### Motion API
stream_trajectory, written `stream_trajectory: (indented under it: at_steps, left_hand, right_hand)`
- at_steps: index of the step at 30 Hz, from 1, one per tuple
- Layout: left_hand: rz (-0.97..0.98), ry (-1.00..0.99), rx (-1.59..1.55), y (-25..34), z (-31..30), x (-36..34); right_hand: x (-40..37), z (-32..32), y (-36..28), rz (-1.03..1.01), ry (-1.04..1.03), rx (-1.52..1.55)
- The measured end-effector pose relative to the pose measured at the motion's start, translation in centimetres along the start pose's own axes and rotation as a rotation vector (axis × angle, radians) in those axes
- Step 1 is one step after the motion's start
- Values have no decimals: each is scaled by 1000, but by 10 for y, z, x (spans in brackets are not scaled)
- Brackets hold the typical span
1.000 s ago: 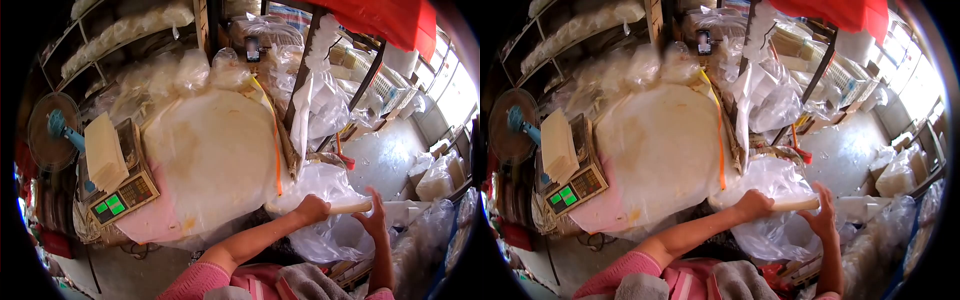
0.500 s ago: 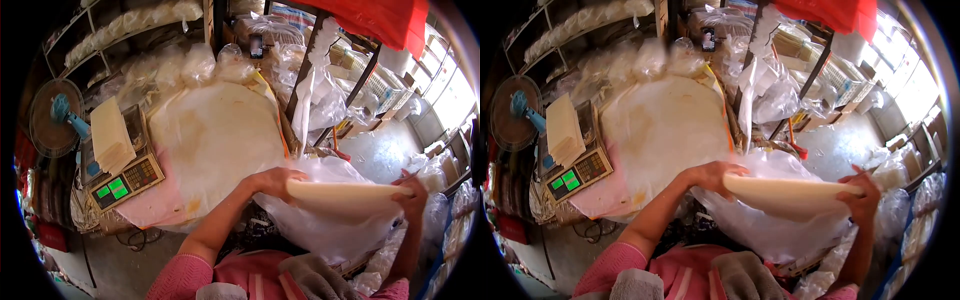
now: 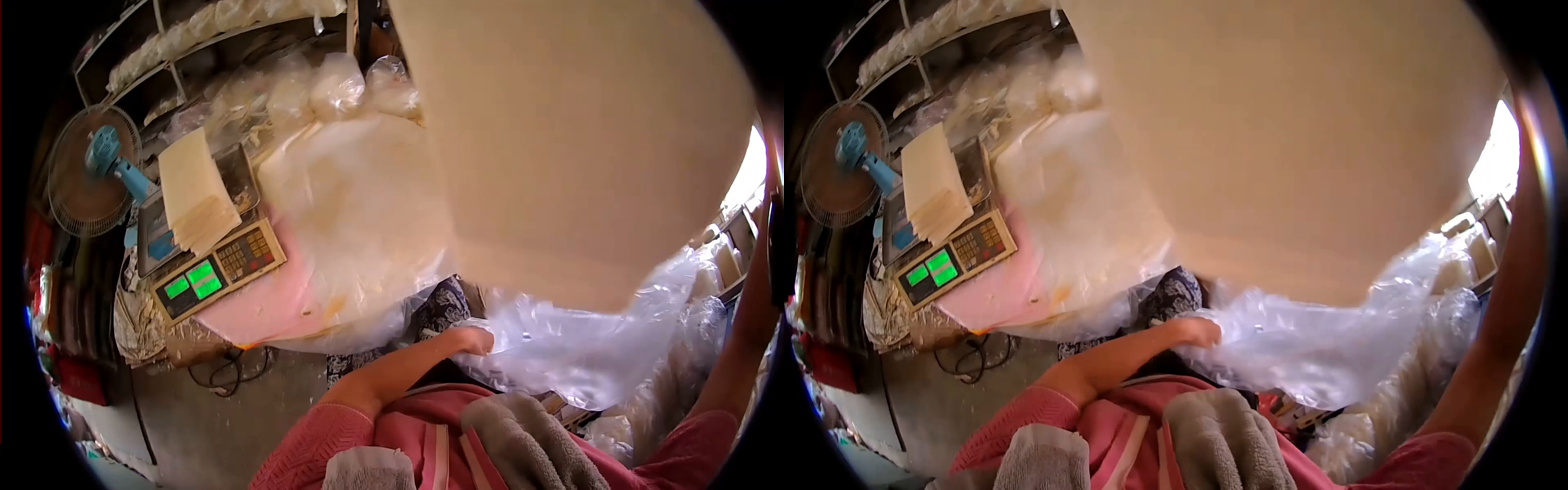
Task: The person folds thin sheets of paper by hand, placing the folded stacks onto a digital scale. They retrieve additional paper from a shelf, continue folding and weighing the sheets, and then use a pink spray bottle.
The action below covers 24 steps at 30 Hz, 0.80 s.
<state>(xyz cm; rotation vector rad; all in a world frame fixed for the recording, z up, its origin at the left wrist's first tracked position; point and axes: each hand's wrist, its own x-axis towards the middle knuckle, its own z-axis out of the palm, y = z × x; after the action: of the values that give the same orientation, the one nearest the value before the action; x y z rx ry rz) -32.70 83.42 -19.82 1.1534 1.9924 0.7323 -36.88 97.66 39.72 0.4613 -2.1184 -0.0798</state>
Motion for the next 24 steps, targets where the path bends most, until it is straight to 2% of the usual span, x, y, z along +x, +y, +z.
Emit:
stream_trajectory:
  at_steps: [3,5,9,10,12,13,14,15,16,17,19,20,21,22,24]
  left_hand:
    - [-11,23,91,1,4,-7]
    - [17,148,39,-18,22,-2]
    - [106,250,-195,-19,12,-27]
    - [194,318,-250,-23,13,-32]
    - [349,345,-407,-27,10,-36]
    - [426,348,-487,-27,9,-38]
    - [417,266,-515,-16,-2,-49]
    - [397,277,-570,4,-14,-59]
    - [374,288,-632,28,-24,-69]
    - [348,295,-695,44,-30,-77]
    - [350,366,-580,53,-42,-80]
    - [350,429,-598,55,-50,-80]
    - [350,510,-642,56,-59,-82]
    - [351,636,-724,54,-72,-84]
    - [378,984,-968,47,-101,-92]
  right_hand:
    - [21,47,-28,-92,51,125]
    - [15,85,-46,-122,98,254]
    - [-52,161,-94,-154,153,687]
    - [-83,180,-109,-151,114,846]
    - [-159,240,-144,-138,-125,1341]
    - [-201,251,-167,49,-290,1438]
    - [-238,281,-180,-172,-268,1262]
    - [-268,306,-173,-534,-352,876]
    - [-275,286,-182,-383,-690,993]
    - [-278,273,-180,-299,-779,1051]
    - [-292,265,-146,-317,-755,1031]
    - [-313,274,-115,-157,-910,1174]
    - [-335,282,-83,33,-1041,1301]
    - [-363,281,-54,191,-1133,1276]
    - [-413,267,-6,359,-1236,1022]
